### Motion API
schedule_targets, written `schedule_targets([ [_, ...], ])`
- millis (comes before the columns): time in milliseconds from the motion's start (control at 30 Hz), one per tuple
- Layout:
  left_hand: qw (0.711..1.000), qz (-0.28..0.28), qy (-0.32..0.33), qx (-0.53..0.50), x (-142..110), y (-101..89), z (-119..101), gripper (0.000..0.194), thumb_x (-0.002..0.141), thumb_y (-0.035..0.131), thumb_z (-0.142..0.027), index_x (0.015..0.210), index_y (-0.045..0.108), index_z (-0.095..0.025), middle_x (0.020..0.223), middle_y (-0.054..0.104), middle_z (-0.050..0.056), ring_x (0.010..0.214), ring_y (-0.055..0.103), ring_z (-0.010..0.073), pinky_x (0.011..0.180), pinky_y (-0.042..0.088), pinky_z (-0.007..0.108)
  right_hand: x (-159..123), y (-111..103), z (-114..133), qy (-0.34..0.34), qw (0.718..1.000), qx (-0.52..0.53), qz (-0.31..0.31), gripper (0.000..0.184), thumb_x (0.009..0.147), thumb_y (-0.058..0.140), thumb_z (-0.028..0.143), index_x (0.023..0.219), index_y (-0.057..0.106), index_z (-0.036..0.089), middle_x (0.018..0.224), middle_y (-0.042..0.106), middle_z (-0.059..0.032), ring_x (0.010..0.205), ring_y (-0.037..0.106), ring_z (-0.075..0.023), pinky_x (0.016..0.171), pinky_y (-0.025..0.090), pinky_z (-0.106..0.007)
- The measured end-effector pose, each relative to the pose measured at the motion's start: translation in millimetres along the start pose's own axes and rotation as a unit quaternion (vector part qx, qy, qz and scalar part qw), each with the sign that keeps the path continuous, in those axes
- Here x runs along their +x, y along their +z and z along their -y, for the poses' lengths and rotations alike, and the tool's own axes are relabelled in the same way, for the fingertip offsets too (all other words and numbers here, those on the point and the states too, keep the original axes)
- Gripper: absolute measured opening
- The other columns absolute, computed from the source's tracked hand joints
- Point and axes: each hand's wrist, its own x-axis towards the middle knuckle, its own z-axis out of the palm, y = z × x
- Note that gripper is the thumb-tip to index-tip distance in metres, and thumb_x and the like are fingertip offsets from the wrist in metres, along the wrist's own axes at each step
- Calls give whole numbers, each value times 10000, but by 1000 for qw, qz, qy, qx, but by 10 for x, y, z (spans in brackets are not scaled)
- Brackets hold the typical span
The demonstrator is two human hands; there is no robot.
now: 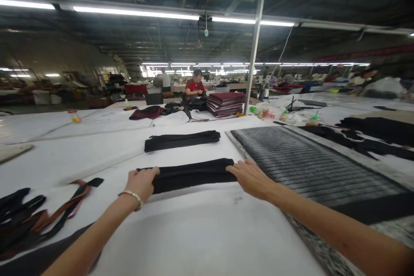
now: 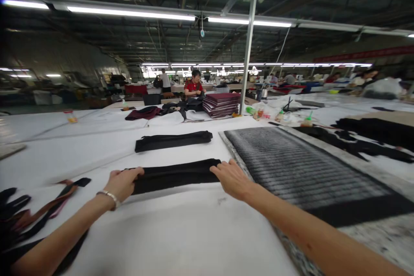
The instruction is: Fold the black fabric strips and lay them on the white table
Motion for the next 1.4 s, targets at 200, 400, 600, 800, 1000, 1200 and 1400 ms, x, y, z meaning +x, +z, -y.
schedule_targets([
  [200,1000,14,16,19,566,347,-129,610,750,471,-159,1354,389,-191,1426,413,152,1358,289,275,1086,101,526,428,312,-96,-1,998,-57,3,354,754,408,-42,975,587,169,932,585,-94,905,518,-224,797,333,-390],
  [400,987,157,29,4,908,403,2,986,500,745,-431,1382,370,-201,1308,527,181,1243,449,346,1091,123,577,685,534,-194,-13,999,-37,36,812,680,675,230,1405,313,177,1431,351,-178,1337,266,-324,1078,96,-582],
  [600,983,181,31,3,1121,377,117,782,392,810,-385,1116,593,-183,1207,558,162,1096,540,349,895,441,449,1175,497,-302,60,961,12,269,911,543,782,389,1345,426,145,1206,566,-182,1154,496,-367,1039,120,-644],
  [800,980,191,57,-26,1350,465,341,540,645,708,-307,1150,542,-209,1010,647,61,845,628,215,701,506,334,1424,449,-486,49,954,27,296,644,545,771,369,1134,597,174,1062,632,-128,964,601,-327,780,438,-387],
  [1000,994,95,44,8,2100,294,546,395,842,569,-338,1208,532,-196,1051,639,66,936,605,215,874,452,448,1909,516,-758,38,981,-8,188,394,714,626,277,1090,564,177,978,647,-102,910,608,-283,732,400,-340],
  [1200,993,-102,16,59,2475,444,277,512,828,440,-111,1336,434,-176,1317,510,169,1264,414,306,1069,139,583,2413,849,-873,66,993,-46,89,390,758,640,255,1111,517,141,981,616,-117,930,573,-295,882,321,-451],
  [1400,975,-170,130,56,2317,975,-160,526,943,294,-381,1455,242,-272,1550,203,17,1428,124,191,1149,14,448,2480,1169,-877,78,996,-52,0,304,812,591,219,1094,523,126,988,589,-127,974,519,-289,995,214,-490],
])
